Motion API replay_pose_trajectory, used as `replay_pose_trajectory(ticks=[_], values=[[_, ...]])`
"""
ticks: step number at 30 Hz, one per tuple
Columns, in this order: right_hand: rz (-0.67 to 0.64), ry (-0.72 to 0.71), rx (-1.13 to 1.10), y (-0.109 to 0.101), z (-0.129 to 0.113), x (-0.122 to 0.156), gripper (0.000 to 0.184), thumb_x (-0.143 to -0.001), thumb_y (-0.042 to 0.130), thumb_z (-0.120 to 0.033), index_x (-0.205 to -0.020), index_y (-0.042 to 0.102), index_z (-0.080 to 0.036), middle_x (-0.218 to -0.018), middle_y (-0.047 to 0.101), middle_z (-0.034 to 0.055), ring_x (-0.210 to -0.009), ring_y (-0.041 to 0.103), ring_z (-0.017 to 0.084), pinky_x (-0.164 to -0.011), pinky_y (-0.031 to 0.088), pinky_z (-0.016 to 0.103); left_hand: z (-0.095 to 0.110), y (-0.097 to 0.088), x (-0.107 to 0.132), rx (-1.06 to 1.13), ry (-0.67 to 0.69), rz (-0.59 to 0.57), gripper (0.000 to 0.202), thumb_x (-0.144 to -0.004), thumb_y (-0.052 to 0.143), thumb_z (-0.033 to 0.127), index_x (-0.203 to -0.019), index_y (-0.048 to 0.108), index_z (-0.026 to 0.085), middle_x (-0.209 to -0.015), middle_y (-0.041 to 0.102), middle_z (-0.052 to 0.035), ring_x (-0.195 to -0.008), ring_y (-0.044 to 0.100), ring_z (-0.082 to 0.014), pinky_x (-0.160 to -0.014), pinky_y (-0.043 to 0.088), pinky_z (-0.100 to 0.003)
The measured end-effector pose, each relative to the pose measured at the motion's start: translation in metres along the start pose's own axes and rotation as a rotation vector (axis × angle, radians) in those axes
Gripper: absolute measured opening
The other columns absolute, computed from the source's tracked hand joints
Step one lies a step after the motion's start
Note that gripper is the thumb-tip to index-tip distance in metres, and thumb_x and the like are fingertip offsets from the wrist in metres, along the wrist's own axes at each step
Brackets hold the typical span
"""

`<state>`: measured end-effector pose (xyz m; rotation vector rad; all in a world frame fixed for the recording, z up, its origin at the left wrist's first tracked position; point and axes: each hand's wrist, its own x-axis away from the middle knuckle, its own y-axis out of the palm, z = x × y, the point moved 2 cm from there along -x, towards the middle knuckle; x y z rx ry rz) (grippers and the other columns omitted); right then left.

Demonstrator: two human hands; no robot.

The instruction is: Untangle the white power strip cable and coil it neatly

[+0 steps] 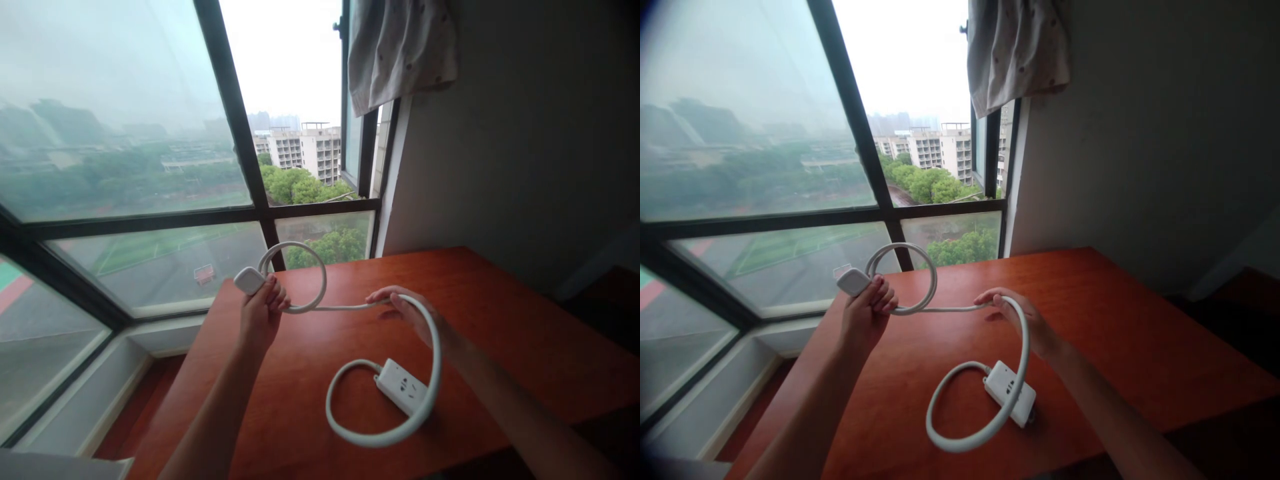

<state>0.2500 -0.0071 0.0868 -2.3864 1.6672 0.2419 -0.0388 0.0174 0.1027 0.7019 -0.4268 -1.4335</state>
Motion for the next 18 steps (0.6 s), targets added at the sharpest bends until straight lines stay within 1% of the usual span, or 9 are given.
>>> replay_pose_trajectory(ticks=[3, 6, 9, 12, 16, 18], values=[[0.072, 0.037, -0.024, -0.003, 0.003, -0.013, 0.035, -0.095, 0.046, -0.05, -0.097, 0.062, -0.02, -0.101, 0.068, 0.0094, -0.099, 0.064, 0.022, -0.078, 0.056, 0.034, -0.001, 0.004, 0.005, -0.069, 0.012, -0.066, 0.024, -0.076, 0.073, 0.016, -0.077, 0.05, 0.017, -0.053, 0.031, 0.0094, -0.043, 0.031, -0.0036, -0.043, 0.033, -0.016], [0.112, 0.081, -0.019, -0.007, 0.001, -0.027, 0.034, -0.092, 0.05, -0.052, -0.095, 0.06, -0.02, -0.094, 0.069, 0.0081, -0.093, 0.066, 0.021, -0.072, 0.055, 0.031, -0.003, 0.007, 0.008, -0.136, 0.03, -0.138, 0.02, -0.079, 0.072, 0.019, -0.08, 0.052, 0.017, -0.054, 0.035, 0.0085, -0.043, 0.032, -0.004, -0.044, 0.034, -0.018], [0.106, 0.156, 0.007, -0.012, 0.003, -0.041, 0.032, -0.09, 0.053, -0.05, -0.092, 0.059, -0.019, -0.092, 0.07, 0.0078, -0.088, 0.067, 0.019, -0.066, 0.054, 0.027, -0.006, 0.009, 0.009, -0.223, 0.037, -0.173, 0.02, -0.08, 0.072, 0.023, -0.078, 0.053, 0.016, -0.053, 0.037, 0.0077, -0.045, 0.034, -0.0049, -0.045, 0.037, -0.02], [0.076, 0.215, 0.04, -0.016, 0.014, -0.055, 0.03, -0.087, 0.056, -0.049, -0.091, 0.058, -0.019, -0.089, 0.071, 0.0076, -0.084, 0.068, 0.019, -0.058, 0.052, 0.023, -0.01, 0.009, 0.01, -0.321, 0.042, -0.188, 0.021, -0.079, 0.073, 0.027, -0.081, 0.055, 0.016, -0.054, 0.039, 0.007, -0.046, 0.037, -0.0059, -0.046, 0.039, -0.022], [0.082, 0.294, 0.047, -0.018, 0.03, -0.07, 0.028, -0.086, 0.056, -0.046, -0.088, 0.056, -0.019, -0.076, 0.071, 0.0066, -0.074, 0.069, 0.018, -0.052, 0.051, 0.022, -0.014, 0.008, 0.012, -0.382, 0.034, -0.207, 0.021, -0.081, 0.071, 0.028, -0.086, 0.056, 0.015, -0.053, 0.039, 0.0075, -0.045, 0.037, -0.0063, -0.047, 0.04, -0.023], [0.088, 0.316, 0.072, -0.018, 0.035, -0.075, 0.026, -0.087, 0.055, -0.044, -0.088, 0.055, -0.019, -0.069, 0.071, 0.0058, -0.065, 0.068, 0.017, -0.051, 0.051, 0.022, -0.015, 0.007, 0.013, -0.394, 0.012, -0.229, 0.021, -0.082, 0.069, 0.029, -0.093, 0.056, 0.015, -0.053, 0.039, 0.008, -0.045, 0.038, -0.0067, -0.047, 0.042, -0.024]])
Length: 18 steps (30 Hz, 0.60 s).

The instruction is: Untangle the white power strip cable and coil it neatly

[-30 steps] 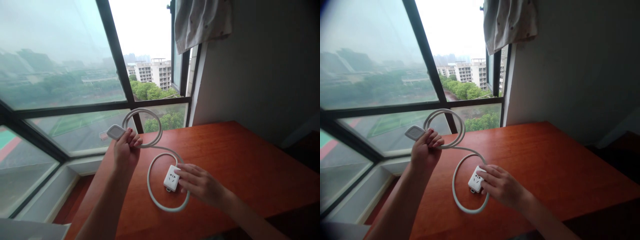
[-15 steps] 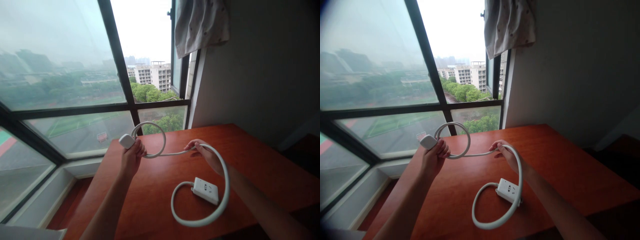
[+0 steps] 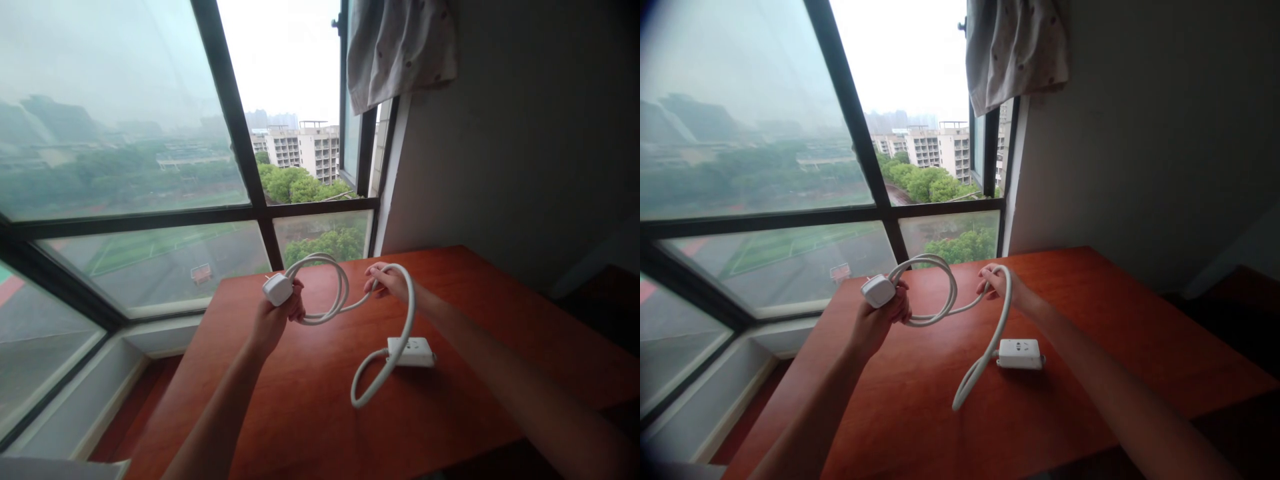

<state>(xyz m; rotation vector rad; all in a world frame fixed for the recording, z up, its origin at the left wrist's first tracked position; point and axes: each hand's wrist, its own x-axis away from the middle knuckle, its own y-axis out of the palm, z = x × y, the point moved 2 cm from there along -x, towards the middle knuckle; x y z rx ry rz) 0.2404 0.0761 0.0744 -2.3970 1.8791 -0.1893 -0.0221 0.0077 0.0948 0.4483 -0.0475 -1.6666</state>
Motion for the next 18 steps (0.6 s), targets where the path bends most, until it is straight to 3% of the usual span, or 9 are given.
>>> replay_pose_trajectory(ticks=[4, 9, 14, 18], values=[[0.009, -0.034, 0.108, 0.002, -0.002, -0.008, 0.021, -0.09, 0.049, -0.039, -0.089, 0.053, -0.018, -0.057, 0.068, 0.0027, -0.051, 0.064, 0.015, -0.045, 0.047, 0.021, -0.002, -0.002, -0.002, 0.025, -0.046, 0.02, 0.03, -0.081, 0.069, 0.028, -0.105, 0.055, 0.016, -0.062, 0.046, 0.0059, -0.048, 0.042, -0.0066, -0.048, 0.044, -0.024], [0.004, -0.117, 0.354, 0.007, -0.015, -0.009, 0.022, -0.094, 0.042, -0.033, -0.098, 0.055, -0.016, -0.05, 0.064, -0.0007, -0.042, 0.058, 0.014, -0.042, 0.041, 0.02, -0.012, -0.007, -0.008, 0.081, -0.144, 0.09, 0.027, -0.078, 0.071, 0.027, -0.095, 0.054, 0.015, -0.063, 0.047, 0.0054, -0.047, 0.04, -0.0053, -0.046, 0.041, -0.021], [-0.053, -0.306, 0.471, 0.015, -0.029, -0.006, 0.033, -0.096, 0.039, -0.035, -0.121, 0.053, -0.017, -0.059, 0.067, -0.0021, -0.049, 0.06, 0.013, -0.049, 0.043, 0.02, -0.024, -0.008, -0.01, 0.179, -0.224, 0.066, 0.028, -0.075, 0.074, 0.026, -0.093, 0.055, 0.014, -0.062, 0.045, 0.0052, -0.048, 0.039, -0.0055, -0.044, 0.038, -0.019], [-0.074, -0.337, 0.453, 0.018, -0.033, -0.004, 0.037, -0.098, 0.037, -0.039, -0.123, 0.052, -0.017, -0.063, 0.068, -0.002, -0.041, 0.052, 0.01, -0.045, 0.041, 0.02, -0.027, -0.006, -0.01, 0.247, -0.256, 0.017, 0.025, -0.074, 0.075, 0.024, -0.086, 0.055, 0.014, -0.062, 0.042, 0.0056, -0.048, 0.035, -0.0046, -0.043, 0.038, -0.019]])
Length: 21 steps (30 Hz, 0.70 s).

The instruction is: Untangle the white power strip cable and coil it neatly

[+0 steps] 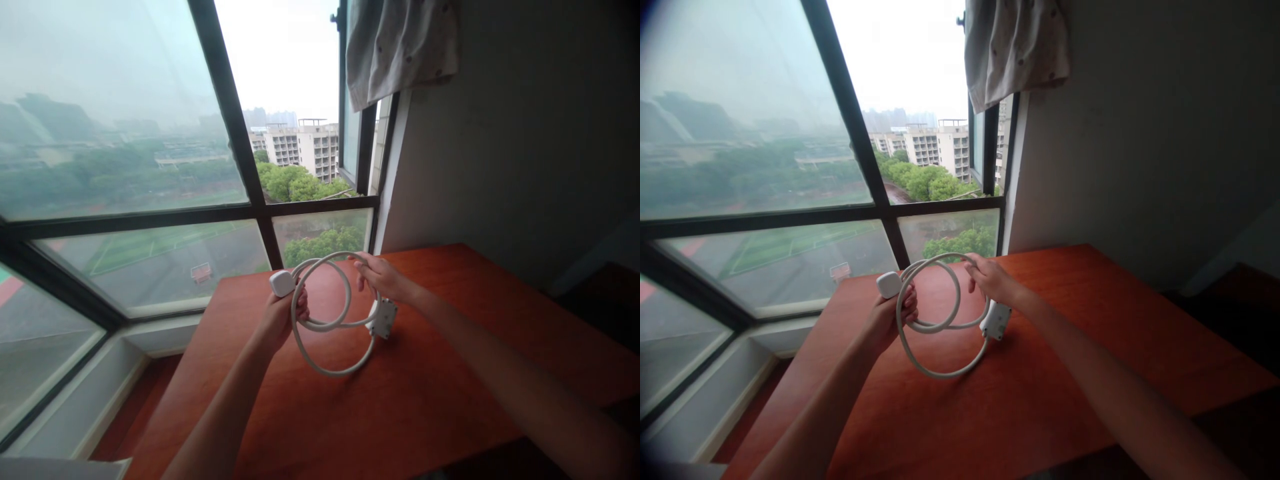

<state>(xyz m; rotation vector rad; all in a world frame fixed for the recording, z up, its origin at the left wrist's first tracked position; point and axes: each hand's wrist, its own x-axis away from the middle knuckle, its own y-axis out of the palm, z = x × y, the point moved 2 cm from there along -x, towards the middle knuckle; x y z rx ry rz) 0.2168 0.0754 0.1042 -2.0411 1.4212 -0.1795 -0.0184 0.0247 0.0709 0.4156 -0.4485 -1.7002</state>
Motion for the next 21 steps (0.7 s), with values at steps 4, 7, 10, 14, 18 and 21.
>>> replay_pose_trajectory(ticks=[4, 7, 10, 14, 18, 21], values=[[-0.056, 0.0, -0.027, 0.002, -0.003, 0.003, 0.04, -0.098, 0.035, -0.044, -0.121, 0.053, -0.016, -0.06, 0.066, -0.0023, -0.038, 0.051, 0.01, -0.04, 0.04, 0.019, -0.001, 0.001, 0.001, -0.002, -0.013, -0.01, 0.024, -0.075, 0.074, 0.024, -0.086, 0.055, 0.014, -0.062, 0.043, 0.0052, -0.048, 0.035, -0.0047, -0.044, 0.037, -0.018], [-0.077, -0.006, -0.011, 0.003, -0.005, 0.006, 0.04, -0.097, 0.036, -0.043, -0.122, 0.054, -0.017, -0.059, 0.065, -0.0027, -0.037, 0.051, 0.01, -0.038, 0.039, 0.018, -0.002, 0.002, 0.002, -0.005, -0.02, -0.017, 0.026, -0.076, 0.074, 0.024, -0.09, 0.055, 0.014, -0.061, 0.043, 0.0055, -0.048, 0.035, -0.0049, -0.045, 0.037, -0.018], [-0.078, -0.012, -0.005, 0.004, -0.006, 0.008, 0.038, -0.097, 0.037, -0.042, -0.12, 0.055, -0.018, -0.059, 0.065, -0.003, -0.037, 0.051, 0.01, -0.037, 0.039, 0.018, -0.003, 0.002, 0.002, -0.003, -0.021, -0.023, 0.028, -0.076, 0.074, 0.025, -0.092, 0.054, 0.015, -0.061, 0.044, 0.0057, -0.048, 0.036, -0.0051, -0.045, 0.037, -0.018], [-0.081, -0.015, -0.014, 0.005, -0.007, 0.01, 0.038, -0.097, 0.037, -0.041, -0.121, 0.056, -0.019, -0.061, 0.065, -0.003, -0.038, 0.051, 0.01, -0.039, 0.039, 0.018, -0.003, 0.002, 0.003, 0.0, -0.028, -0.019, 0.027, -0.076, 0.074, 0.025, -0.092, 0.054, 0.015, -0.061, 0.045, 0.0056, -0.048, 0.036, -0.0052, -0.046, 0.037, -0.018], [-0.043, -0.068, 0.085, 0.003, -0.014, 0.013, 0.038, -0.098, 0.038, -0.041, -0.124, 0.055, -0.02, -0.065, 0.065, -0.0023, -0.045, 0.054, 0.01, -0.047, 0.04, 0.019, -0.004, 0.001, 0.002, -0.01, -0.041, -0.032, 0.023, -0.077, 0.073, 0.025, -0.087, 0.054, 0.014, -0.063, 0.047, 0.0048, -0.048, 0.038, -0.0052, -0.047, 0.039, -0.02], [-0.006, -0.17, 0.161, 0.003, -0.025, 0.017, 0.04, -0.097, 0.043, -0.045, -0.125, 0.056, -0.019, -0.064, 0.062, -0.0019, -0.057, 0.058, 0.013, -0.057, 0.042, 0.021, -0.007, -0.001, 0.001, -0.016, -0.041, -0.042, 0.022, -0.079, 0.072, 0.026, -0.083, 0.054, 0.014, -0.063, 0.047, 0.0046, -0.047, 0.04, -0.0056, -0.049, 0.042, -0.022]])
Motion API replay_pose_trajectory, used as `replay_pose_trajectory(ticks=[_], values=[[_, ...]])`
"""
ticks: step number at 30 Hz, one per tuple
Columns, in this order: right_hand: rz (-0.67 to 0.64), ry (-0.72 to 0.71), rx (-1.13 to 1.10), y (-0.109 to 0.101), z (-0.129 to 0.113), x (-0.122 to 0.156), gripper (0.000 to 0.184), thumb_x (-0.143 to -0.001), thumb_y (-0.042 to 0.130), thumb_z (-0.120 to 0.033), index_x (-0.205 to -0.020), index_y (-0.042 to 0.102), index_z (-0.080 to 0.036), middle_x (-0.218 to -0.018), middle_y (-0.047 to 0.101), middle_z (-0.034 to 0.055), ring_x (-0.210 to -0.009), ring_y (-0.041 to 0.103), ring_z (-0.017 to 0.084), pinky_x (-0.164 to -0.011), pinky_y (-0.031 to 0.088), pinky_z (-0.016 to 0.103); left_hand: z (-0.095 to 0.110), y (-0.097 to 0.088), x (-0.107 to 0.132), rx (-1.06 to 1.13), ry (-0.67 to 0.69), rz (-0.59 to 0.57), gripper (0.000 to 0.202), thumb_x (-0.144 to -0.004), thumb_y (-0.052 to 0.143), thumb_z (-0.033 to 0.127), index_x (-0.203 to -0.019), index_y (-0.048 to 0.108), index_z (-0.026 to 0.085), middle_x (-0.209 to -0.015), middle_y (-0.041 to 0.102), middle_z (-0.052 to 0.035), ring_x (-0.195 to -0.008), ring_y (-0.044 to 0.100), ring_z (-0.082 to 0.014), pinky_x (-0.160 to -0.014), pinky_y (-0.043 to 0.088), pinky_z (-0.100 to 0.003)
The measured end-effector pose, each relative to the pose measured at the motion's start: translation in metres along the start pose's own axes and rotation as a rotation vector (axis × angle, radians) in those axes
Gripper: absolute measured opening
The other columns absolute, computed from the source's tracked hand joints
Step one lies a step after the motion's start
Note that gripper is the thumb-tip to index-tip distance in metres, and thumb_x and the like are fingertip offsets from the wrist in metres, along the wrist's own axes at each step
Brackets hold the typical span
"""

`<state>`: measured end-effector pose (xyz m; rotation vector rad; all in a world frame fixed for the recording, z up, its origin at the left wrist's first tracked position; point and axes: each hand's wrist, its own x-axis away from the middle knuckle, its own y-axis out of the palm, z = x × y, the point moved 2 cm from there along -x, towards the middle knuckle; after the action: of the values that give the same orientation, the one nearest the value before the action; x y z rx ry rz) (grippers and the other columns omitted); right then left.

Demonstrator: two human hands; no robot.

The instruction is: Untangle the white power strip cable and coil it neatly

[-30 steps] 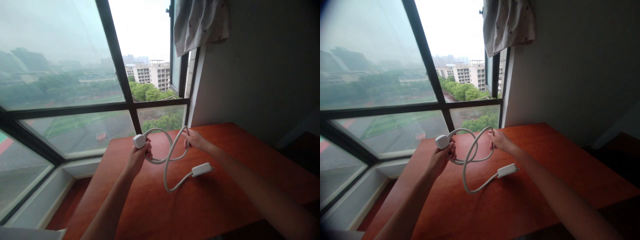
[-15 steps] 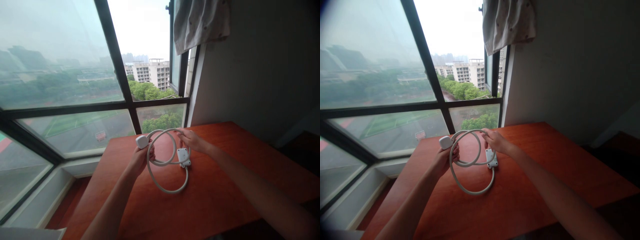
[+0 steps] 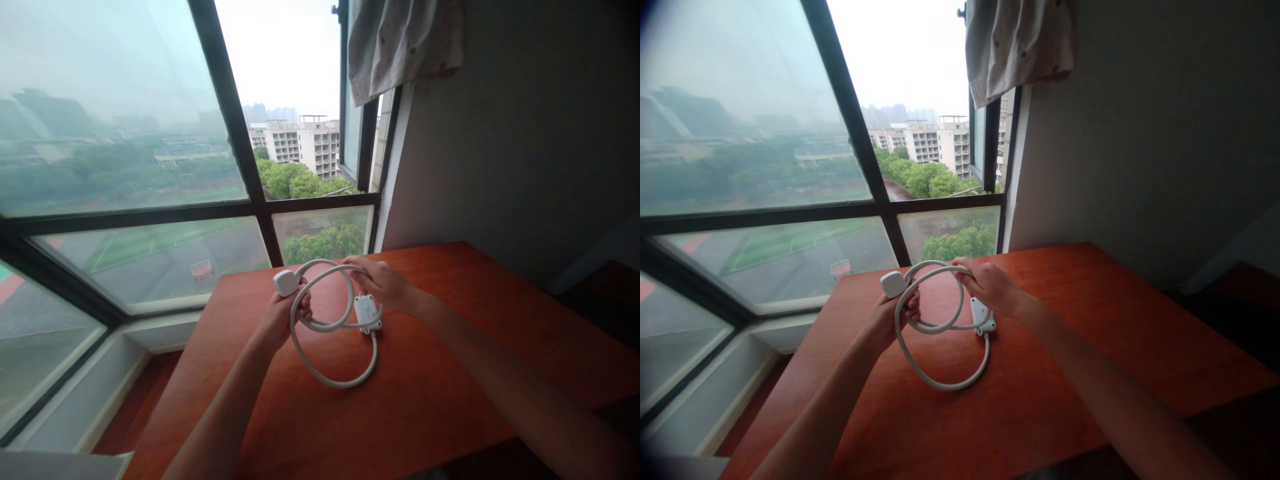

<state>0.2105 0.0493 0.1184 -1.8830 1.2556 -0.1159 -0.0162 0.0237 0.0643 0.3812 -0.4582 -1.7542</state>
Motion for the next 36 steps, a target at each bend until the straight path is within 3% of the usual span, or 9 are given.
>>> replay_pose_trajectory(ticks=[3, 8, 12, 15, 18, 22, 27, 32, 36], values=[[0.012, -0.077, -0.02, -0.002, -0.012, 0.002, 0.041, -0.097, 0.043, -0.049, -0.117, 0.061, -0.019, -0.065, 0.059, -0.0016, -0.058, 0.056, 0.013, -0.058, 0.04, 0.022, -0.003, -0.001, -0.001, 0.002, -0.016, -0.013, 0.024, -0.079, 0.073, 0.028, -0.084, 0.055, 0.013, -0.062, 0.047, 0.0048, -0.047, 0.042, -0.0061, -0.049, 0.044, -0.023], [0.059, -0.132, -0.021, 0.001, -0.023, -0.001, 0.043, -0.097, 0.041, -0.049, -0.085, 0.067, -0.018, -0.059, 0.052, -0.0015, -0.055, 0.048, 0.012, -0.056, 0.035, 0.023, -0.004, 0.005, 0.0, -0.056, -0.088, -0.085, 0.025, -0.081, 0.072, 0.03, -0.093, 0.057, 0.013, -0.062, 0.048, 0.0044, -0.049, 0.045, -0.0072, -0.051, 0.046, -0.024], [0.138, -0.011, -0.188, 0.006, -0.022, -0.004, 0.041, -0.093, 0.047, -0.054, -0.083, 0.065, -0.018, -0.057, 0.05, -0.0023, -0.052, 0.044, 0.011, -0.051, 0.034, 0.022, -0.004, 0.009, 0.001, -0.059, -0.113, -0.129, 0.026, -0.081, 0.072, 0.031, -0.096, 0.057, 0.015, -0.064, 0.049, 0.0039, -0.051, 0.047, -0.0077, -0.054, 0.048, -0.025], [0.156, 0.097, -0.456, 0.007, -0.02, 0.001, 0.041, -0.091, 0.049, -0.056, -0.082, 0.062, -0.018, -0.053, 0.046, -0.0042, -0.047, 0.04, 0.01, -0.046, 0.034, 0.022, -0.006, 0.006, 0.001, 0.007, -0.072, -0.072, 0.024, -0.08, 0.073, 0.028, -0.093, 0.057, 0.014, -0.063, 0.048, 0.0042, -0.051, 0.045, -0.0067, -0.053, 0.046, -0.023], [0.081, 0.138, -0.577, 0.001, -0.02, 0.017, 0.039, -0.088, 0.055, -0.055, -0.082, 0.062, -0.017, -0.055, 0.05, -0.0034, -0.048, 0.044, 0.01, -0.047, 0.037, 0.021, -0.001, 0.0, 0.0, 0.061, -0.004, 0.009, 0.023, -0.079, 0.073, 0.024, -0.092, 0.057, 0.014, -0.063, 0.047, 0.0044, -0.051, 0.044, -0.0062, -0.051, 0.045, -0.02], [-0.053, 0.111, -0.512, -0.02, -0.022, 0.045, 0.033, -0.085, 0.063, -0.051, -0.086, 0.067, -0.017, -0.069, 0.062, 0.0024, -0.062, 0.057, 0.014, -0.056, 0.048, 0.024, 0.018, -0.003, 0.0, 0.121, 0.081, 0.08, 0.022, -0.077, 0.073, 0.018, -0.093, 0.058, 0.014, -0.065, 0.05, 0.0038, -0.054, 0.049, -0.0071, -0.054, 0.047, -0.02], [-0.092, -0.074, -0.236, -0.041, -0.031, 0.068, 0.02, -0.088, 0.063, -0.039, -0.091, 0.071, -0.021, -0.088, 0.07, 0.0064, -0.083, 0.065, 0.02, -0.076, 0.053, 0.03, 0.04, -0.002, -0.004, 0.254, 0.17, 0.199, 0.01, -0.082, 0.065, 0.013, -0.091, 0.061, 0.012, -0.068, 0.053, 0.0012, -0.058, 0.053, -0.0069, -0.059, 0.049, -0.019], [0.173, -0.131, -0.025, -0.041, -0.022, 0.078, 0.019, -0.092, 0.057, -0.035, -0.102, 0.07, -0.026, -0.1, 0.071, 0.0075, -0.093, 0.066, 0.022, -0.084, 0.053, 0.034, 0.04, 0.001, -0.003, 0.348, 0.175, 0.174, 0.007, -0.086, 0.062, 0.012, -0.093, 0.063, 0.013, -0.07, 0.055, 0.0005, -0.061, 0.055, -0.0064, -0.062, 0.052, -0.018], [0.413, -0.059, 0.009, -0.038, 0.0, 0.078, 0.019, -0.093, 0.055, -0.037, -0.1, 0.069, -0.026, -0.101, 0.071, 0.0069, -0.096, 0.066, 0.024, -0.086, 0.053, 0.036, 0.035, 0.002, 0.001, 0.35, 0.17, 0.157, 0.014, -0.087, 0.062, 0.016, -0.101, 0.064, 0.014, -0.07, 0.059, 0.0004, -0.065, 0.06, -0.0089, -0.072, 0.056, -0.024]])
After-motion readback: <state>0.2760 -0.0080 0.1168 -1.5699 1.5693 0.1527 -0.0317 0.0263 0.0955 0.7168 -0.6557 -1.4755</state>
